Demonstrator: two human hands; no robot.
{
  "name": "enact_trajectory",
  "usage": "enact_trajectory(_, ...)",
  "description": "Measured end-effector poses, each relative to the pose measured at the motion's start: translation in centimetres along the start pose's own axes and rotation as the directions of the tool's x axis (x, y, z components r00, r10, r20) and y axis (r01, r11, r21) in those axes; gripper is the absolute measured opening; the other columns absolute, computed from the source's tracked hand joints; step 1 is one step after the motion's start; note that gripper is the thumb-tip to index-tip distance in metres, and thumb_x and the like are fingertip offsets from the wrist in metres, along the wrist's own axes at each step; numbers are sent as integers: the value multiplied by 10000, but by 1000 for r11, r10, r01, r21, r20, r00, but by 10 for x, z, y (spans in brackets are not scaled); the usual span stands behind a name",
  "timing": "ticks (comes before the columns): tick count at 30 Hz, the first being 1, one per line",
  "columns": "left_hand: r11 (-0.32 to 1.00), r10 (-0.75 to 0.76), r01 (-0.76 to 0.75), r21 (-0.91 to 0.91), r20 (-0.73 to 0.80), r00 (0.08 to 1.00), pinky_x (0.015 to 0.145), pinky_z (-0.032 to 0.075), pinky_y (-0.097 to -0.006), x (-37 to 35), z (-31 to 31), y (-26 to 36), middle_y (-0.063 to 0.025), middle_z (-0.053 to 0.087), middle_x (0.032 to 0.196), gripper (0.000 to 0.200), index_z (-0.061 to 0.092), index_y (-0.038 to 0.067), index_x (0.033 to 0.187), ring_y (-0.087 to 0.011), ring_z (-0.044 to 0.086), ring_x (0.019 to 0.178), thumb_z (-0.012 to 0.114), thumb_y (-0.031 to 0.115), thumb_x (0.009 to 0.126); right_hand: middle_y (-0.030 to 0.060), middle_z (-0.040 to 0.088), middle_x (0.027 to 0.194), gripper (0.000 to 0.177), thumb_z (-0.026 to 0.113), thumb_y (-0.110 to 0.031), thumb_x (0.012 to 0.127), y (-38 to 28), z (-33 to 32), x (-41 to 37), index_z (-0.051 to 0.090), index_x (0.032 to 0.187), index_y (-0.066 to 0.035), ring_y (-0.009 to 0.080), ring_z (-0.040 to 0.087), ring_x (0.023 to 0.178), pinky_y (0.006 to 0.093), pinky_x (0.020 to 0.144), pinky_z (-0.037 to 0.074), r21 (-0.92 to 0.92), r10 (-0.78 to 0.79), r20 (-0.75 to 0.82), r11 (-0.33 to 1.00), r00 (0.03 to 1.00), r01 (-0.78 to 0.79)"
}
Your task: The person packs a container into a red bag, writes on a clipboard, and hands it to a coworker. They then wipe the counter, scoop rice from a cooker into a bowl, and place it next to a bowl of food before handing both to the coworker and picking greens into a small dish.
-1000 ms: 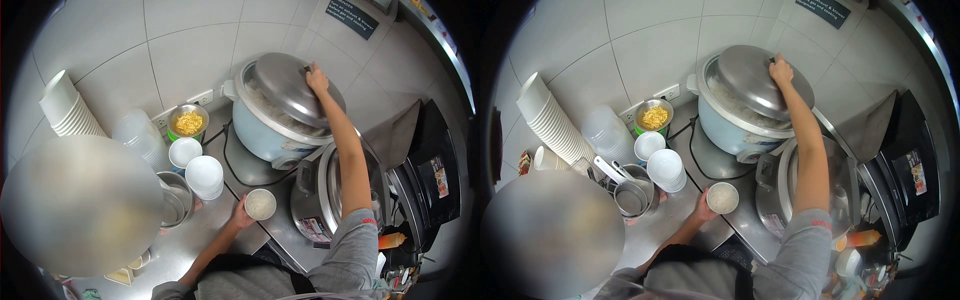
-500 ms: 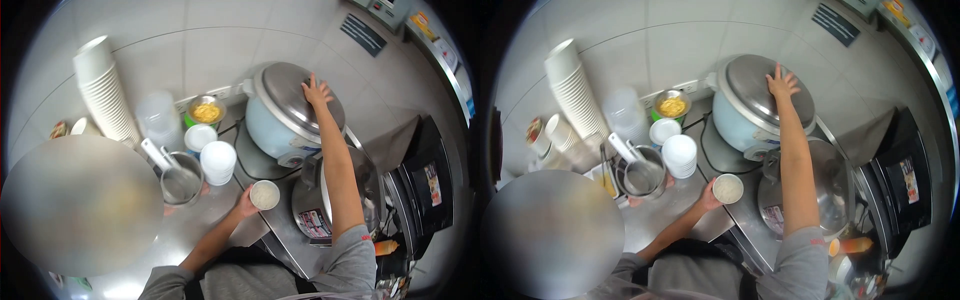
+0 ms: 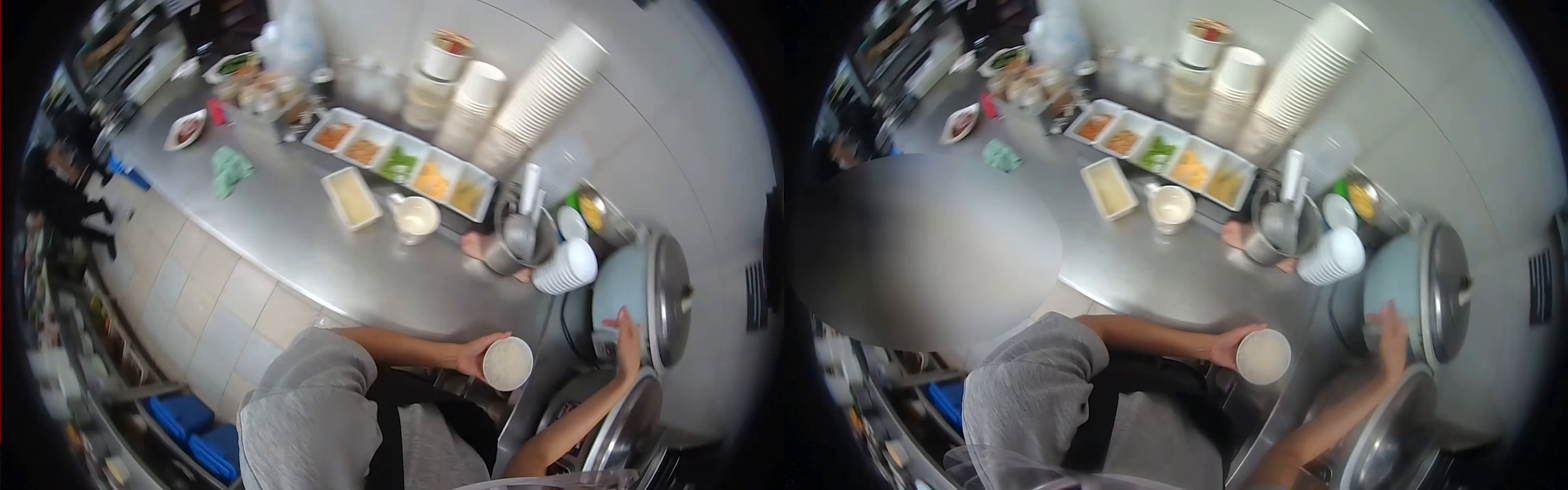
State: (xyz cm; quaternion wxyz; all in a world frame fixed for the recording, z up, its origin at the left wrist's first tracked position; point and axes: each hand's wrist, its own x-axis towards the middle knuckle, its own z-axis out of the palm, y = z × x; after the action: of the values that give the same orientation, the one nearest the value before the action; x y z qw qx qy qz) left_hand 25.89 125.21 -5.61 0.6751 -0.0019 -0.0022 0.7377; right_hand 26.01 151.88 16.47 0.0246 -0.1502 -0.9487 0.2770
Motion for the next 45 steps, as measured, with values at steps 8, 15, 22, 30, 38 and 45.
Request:
enact_trajectory(8,914,380,-339,224,-174,909,942,375,-473,-236,8,-1,-66,480,1275,608,452,169,1255,-243,471,1157,367,613,848,199,328,1360,820,719,-290,700,-195,246,-134,301,1348,-13,307,327,1257,367,1024,270,493,-629,403,761,664,421)
enact_trajectory(15,752,658,-599,275,-355,664,978,374,-412,-447,24,-3,-80,479,1272,593,408,116,1288,-238,473,1159,339,548,889,273,274,1313,1083,798,-386,544,-374,373,-191,184,1402,-143,457,336,1167,481,965,330,245,-718,420,678,555,693)
enact_trajectory(22,592,797,-731,339,-378,471,953,395,-401,-638,25,6,-69,505,1227,543,429,114,1262,-233,493,1128,349,507,896,241,322,1253,1085,752,-262,513,-532,478,-231,150,1416,-254,424,378,1105,477,852,433,325,-845,394,495,361,805)
enact_trajectory(30,307,951,-797,520,-205,233,955,385,-400,-745,64,57,-116,440,1284,544,323,101,1318,-266,439,1184,340,473,922,236,333,1234,1124,758,-284,492,-624,522,-245,129,1420,-208,421,379,1101,473,848,436,319,-794,308,605,523,730)
enact_trajectory(38,213,914,-489,846,-349,-205,728,517,-405,-917,19,255,-271,456,1131,765,-79,134,1362,-324,608,880,479,378,899,255,374,1169,1201,786,-268,457,-650,560,-205,83,1422,-146,415,403,1075,457,912,364,99,-508,195,861,839,498)
enact_trajectory(45,458,889,-282,843,-428,162,615,548,-392,-984,-11,348,-207,572,854,619,-97,211,1352,-288,622,682,353,182,927,236,409,1104,1179,779,-207,460,-736,619,-156,98,1420,-130,398,427,1012,450,896,355,60,-320,-130,942,939,329)
